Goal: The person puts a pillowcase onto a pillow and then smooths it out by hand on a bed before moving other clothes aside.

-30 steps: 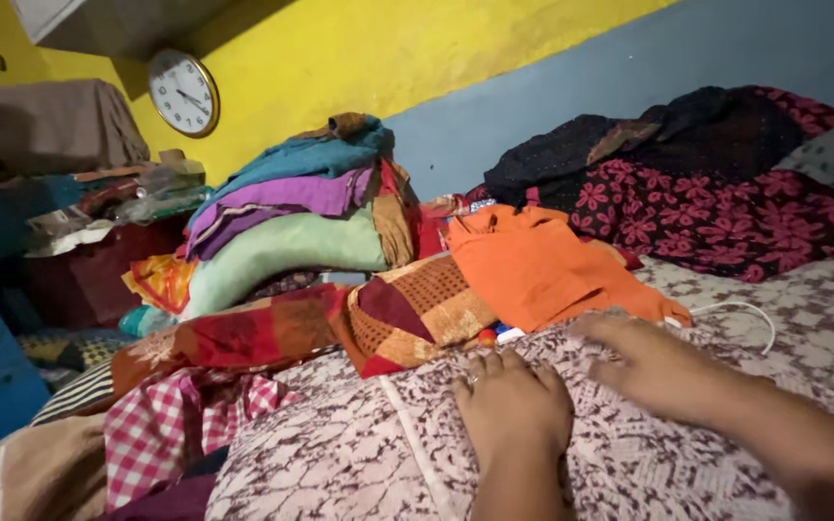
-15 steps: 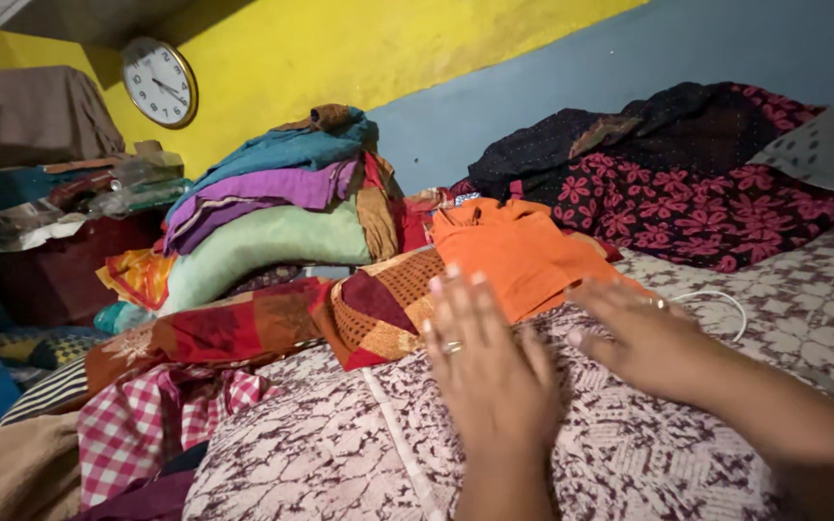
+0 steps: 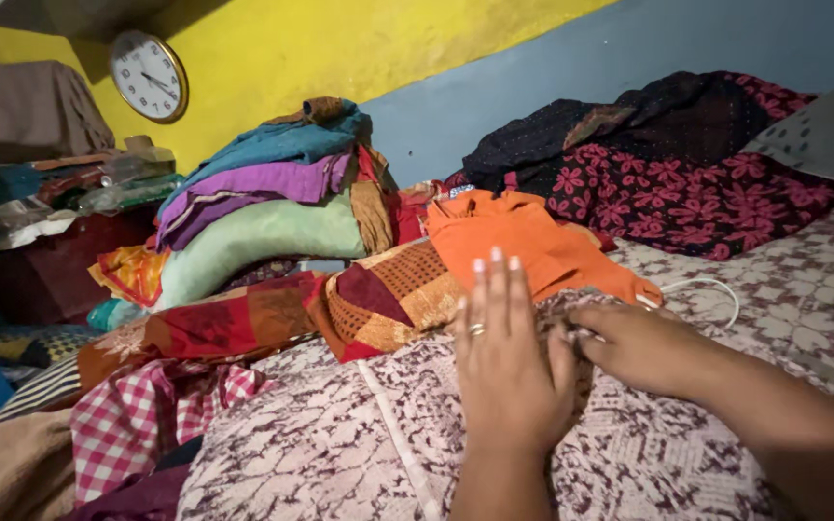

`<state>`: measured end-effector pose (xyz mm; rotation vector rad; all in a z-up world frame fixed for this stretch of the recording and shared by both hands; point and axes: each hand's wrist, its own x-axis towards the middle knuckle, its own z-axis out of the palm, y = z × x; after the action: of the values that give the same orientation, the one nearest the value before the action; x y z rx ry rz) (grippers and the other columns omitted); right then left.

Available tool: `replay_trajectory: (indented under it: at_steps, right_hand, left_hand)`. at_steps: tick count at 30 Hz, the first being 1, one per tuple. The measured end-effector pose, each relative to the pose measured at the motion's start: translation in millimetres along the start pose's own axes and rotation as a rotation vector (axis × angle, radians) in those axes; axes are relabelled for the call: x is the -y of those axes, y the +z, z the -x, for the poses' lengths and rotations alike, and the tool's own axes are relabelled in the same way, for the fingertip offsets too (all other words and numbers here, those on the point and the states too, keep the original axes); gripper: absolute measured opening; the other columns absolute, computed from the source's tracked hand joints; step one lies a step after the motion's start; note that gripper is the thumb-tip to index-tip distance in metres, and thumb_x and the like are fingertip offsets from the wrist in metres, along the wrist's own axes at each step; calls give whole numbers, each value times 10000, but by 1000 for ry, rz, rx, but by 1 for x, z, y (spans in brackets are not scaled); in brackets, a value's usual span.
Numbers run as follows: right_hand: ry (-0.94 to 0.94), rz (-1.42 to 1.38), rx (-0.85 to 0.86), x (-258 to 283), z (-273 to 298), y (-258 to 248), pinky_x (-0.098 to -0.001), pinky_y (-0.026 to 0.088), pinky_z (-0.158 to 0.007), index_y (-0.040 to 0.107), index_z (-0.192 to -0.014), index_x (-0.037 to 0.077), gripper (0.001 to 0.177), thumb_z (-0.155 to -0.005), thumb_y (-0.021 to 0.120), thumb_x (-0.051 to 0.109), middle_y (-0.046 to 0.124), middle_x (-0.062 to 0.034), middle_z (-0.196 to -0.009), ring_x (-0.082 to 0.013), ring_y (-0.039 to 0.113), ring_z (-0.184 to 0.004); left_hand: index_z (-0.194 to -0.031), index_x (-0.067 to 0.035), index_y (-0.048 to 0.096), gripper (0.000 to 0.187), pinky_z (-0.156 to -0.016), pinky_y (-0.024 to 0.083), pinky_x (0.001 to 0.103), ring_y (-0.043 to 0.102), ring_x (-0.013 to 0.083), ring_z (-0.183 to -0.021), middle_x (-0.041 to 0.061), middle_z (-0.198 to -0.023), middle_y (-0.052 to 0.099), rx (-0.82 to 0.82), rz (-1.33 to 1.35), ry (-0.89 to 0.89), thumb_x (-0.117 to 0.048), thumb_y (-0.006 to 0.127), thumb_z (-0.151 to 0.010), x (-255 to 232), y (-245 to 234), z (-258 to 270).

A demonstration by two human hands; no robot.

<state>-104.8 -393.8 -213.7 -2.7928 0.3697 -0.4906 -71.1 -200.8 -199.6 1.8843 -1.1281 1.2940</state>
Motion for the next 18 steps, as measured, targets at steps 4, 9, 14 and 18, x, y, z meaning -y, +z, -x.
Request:
replay_trajectory:
  at_steps: [4, 9, 14, 18]
  right_hand:
    - [-135, 95, -282, 9, 3, -27, -515, 288, -1168, 525, -1437, 225, 553, -894, 595, 302, 472, -46, -1559, -264, 405, -1462]
    - [-159, 16, -496, 9, 5, -30, -562, 313, -1136, 546, -1417, 236, 503, -917, 526, 295, 468, -35, -1564, -297, 373, -1483]
    - [204, 116, 52, 2, 4, 4, -543, 276, -1243, 426, -1541, 306, 581, -975, 406, 436, 407, 37, -1642, -162, 402, -1518]
    - [140, 150, -88, 7, 6, -14, -568, 227, -1210, 426, -1514, 229, 622, -937, 517, 442, 365, -18, -1629, -207, 309, -1521]
  left_hand:
    - [-1345, -80, 604, 495, -1236, 213, 477, 457, 270, -1417, 157, -1472, 539, 787, 111, -304, -396, 463, -991, -1, 4, -8]
    - [-1259, -112, 682, 451, -1230, 261, 449, 540, 278, -1341, 129, -1402, 613, 702, 149, -403, -385, 494, -953, 0, 3, -5]
    - [-1398, -5, 565, 567, -1186, 237, 498, 417, 313, -1453, 187, -1510, 534, 180, 59, -176, -306, 537, -918, 7, 10, 0]
    - [-1463, 74, 439, 773, -1155, 159, 558, 225, 368, -1521, 262, -1593, 336, 271, 105, -41, -371, 590, -848, 6, 13, 6]
